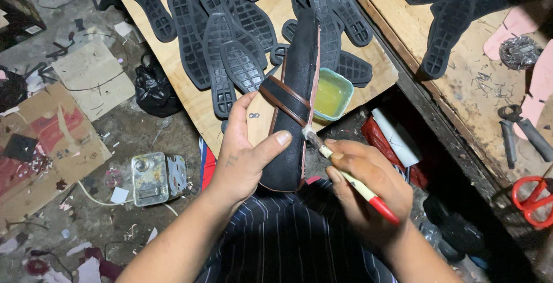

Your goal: The person holds a shoe in one hand and uses a brush to spread yellow adhesive from a small container over the sole edge and bottom of the shoe, repeatedly dipping the brush and rotating the shoe to coat the surface.

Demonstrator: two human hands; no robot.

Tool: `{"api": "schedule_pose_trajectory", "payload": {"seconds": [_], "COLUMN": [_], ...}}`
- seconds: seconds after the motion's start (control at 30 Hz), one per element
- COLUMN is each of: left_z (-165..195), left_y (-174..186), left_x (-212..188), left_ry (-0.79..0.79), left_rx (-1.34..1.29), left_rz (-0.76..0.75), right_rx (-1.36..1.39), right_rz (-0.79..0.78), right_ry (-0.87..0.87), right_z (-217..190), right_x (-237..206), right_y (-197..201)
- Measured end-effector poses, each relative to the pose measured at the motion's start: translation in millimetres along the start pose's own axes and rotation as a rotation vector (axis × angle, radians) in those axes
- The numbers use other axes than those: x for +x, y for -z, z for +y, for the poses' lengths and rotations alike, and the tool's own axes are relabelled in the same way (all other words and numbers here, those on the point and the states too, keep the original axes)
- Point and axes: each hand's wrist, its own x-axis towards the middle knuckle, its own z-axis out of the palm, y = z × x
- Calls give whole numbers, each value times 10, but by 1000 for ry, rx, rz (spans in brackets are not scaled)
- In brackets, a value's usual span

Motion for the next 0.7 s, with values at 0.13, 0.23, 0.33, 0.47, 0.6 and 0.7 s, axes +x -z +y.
{"api": "schedule_pose_trajectory", "payload": {"seconds": [0.13, 0.23, 0.33, 0.47, 0.6, 0.7], "left_z": [9, 7, 5, -4, -9, 13], "left_y": [7, 5, 9, 13, 15, 26], "left_x": [2, 19, 27, 37, 55, 64], "left_ry": [53, 64, 90, 98, 121, 158], "left_rx": [-5, -49, -32, -82, -143, -153], "left_rz": [34, 44, 62, 65, 63, 42], "right_rx": [54, 57, 71, 95, 184, 187], "right_rz": [-29, -42, -37, -47, -118, -145], "right_ry": [-7, -25, -32, -35, -62, -81], "right_z": [6, 8, 25, 38, 33, 45], "right_x": [10, -4, -27, -71, -122, -140], "right_y": [34, 37, 32, 44, 117, 125]}}
